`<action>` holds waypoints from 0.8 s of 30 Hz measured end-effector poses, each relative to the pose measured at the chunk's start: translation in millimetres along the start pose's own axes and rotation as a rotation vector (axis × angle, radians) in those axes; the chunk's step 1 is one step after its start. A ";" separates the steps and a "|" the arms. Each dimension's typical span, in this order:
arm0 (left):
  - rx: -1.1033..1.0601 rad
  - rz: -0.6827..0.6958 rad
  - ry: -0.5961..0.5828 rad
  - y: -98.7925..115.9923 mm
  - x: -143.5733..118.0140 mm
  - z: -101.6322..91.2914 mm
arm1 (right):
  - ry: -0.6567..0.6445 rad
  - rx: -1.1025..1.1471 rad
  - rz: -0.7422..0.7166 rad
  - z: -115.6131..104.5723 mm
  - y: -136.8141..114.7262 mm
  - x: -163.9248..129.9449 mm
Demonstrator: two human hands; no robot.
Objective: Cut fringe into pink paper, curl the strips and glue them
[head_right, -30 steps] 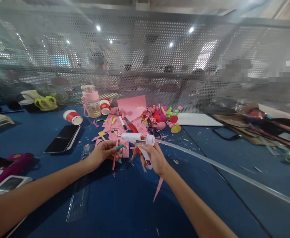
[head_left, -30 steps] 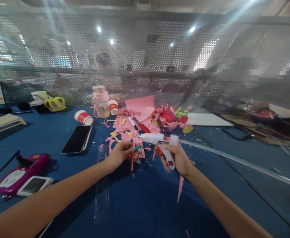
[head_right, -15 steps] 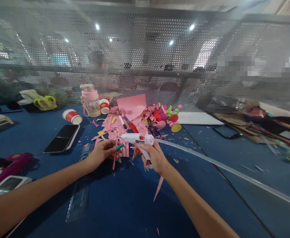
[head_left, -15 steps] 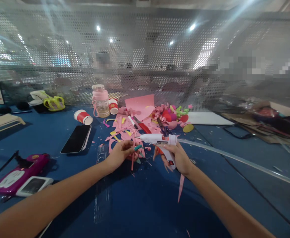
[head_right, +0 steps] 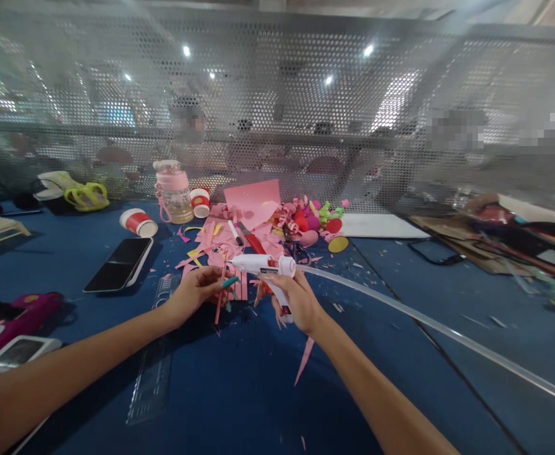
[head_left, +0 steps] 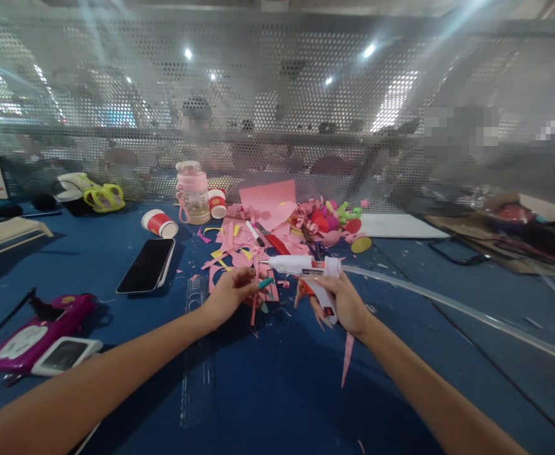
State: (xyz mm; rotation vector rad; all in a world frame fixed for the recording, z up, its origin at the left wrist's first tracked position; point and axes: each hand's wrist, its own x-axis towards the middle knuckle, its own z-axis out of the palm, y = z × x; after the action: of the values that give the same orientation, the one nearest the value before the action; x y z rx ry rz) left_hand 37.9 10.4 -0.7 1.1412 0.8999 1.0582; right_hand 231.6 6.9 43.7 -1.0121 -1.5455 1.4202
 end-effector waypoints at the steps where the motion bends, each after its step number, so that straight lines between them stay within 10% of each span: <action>1: 0.002 0.001 -0.001 0.0 0.0 0.1 | -0.001 0.002 0.002 -0.2 0.5 0.2; 24: 0.032 0.009 -0.010 -1.5 0.7 -0.3 | 0.032 0.019 0.011 -1.1 4.4 2.0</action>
State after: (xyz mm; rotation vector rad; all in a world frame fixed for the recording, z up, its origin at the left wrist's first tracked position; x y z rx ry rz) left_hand 38.1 11.0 -2.2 1.1772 0.9073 1.0483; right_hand 232.1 9.4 39.4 -1.0289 -1.5027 1.4172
